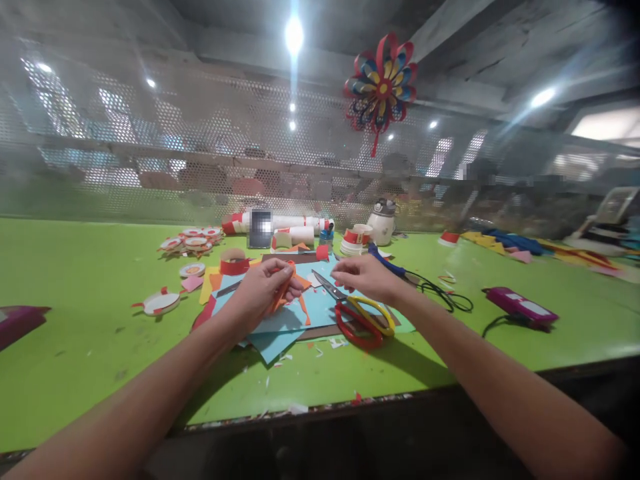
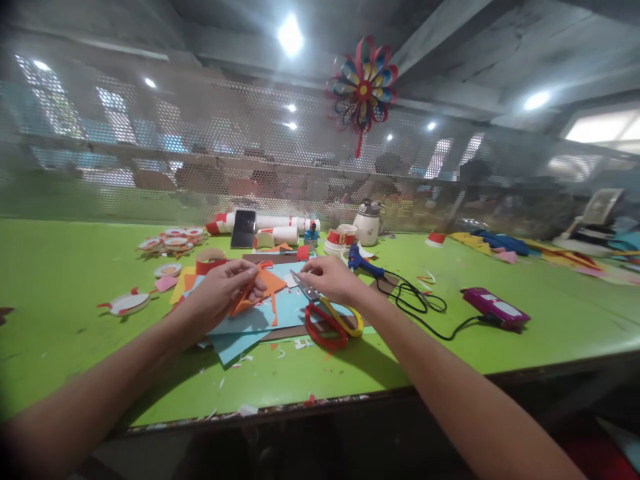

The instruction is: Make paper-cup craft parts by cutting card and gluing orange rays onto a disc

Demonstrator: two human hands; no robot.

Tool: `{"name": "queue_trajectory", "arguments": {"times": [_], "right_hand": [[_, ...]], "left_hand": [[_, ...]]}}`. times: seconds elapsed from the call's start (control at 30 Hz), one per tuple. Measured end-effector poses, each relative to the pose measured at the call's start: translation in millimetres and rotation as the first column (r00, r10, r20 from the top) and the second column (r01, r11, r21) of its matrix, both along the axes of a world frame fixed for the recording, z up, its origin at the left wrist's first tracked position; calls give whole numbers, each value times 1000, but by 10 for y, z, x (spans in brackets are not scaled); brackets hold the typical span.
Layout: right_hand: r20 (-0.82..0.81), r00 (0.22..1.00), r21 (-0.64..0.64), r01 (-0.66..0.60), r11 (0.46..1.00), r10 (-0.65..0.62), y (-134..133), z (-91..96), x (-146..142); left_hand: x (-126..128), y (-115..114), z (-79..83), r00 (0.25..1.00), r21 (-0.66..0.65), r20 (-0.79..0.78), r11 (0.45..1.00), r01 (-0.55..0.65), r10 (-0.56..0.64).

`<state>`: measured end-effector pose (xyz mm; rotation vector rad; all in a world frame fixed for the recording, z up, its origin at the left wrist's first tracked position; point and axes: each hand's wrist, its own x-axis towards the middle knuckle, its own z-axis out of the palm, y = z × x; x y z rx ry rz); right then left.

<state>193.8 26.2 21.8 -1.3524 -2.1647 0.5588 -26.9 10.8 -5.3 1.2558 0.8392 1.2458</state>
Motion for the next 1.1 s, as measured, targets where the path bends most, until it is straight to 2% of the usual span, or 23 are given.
{"name": "queue_trajectory", "arguments": {"times": [0.07,0.17,0.27,0.37,0.5,0.63,0.7,0.83,1.03,1.1], "right_hand": [[209,978,32,2,999,-9,-60,13,153],[447,894,43,-2,999,-17,-170,-64,293],[574,819,23,-17,1000,1,-241,-166,321],[616,787,8,-9,1000,2,-259,-216,294],[612,791,-33,13,999,10,-253,-220,276],[519,855,-134,83,987,-2,-245,-236,288],[462,885,-173,148,974,-52,-230,-269,297],[380,908,-146,246,958,-176,-164,-357,328],[174,971,-213,202,956,-166,-135,-395,444],[85,984,-162,172,972,-159,-168,-372,496]], "left_hand": [[-12,26,-13,999,39,32,999,-28,26],[-28,27,-1,998,65,30,996,-55,53],[-34,3,30,997,35,32,997,-75,74],[-39,-13,53,992,11,61,993,-115,114],[-53,-28,83,981,7,98,986,-168,167],[-52,-52,130,966,-28,146,977,-211,213],[-50,-60,151,958,-48,156,971,-235,240],[-58,-66,167,954,-54,145,965,-257,263],[-70,-58,135,952,-62,116,958,-279,284],[-71,-52,123,950,-58,115,957,-285,290]]}}
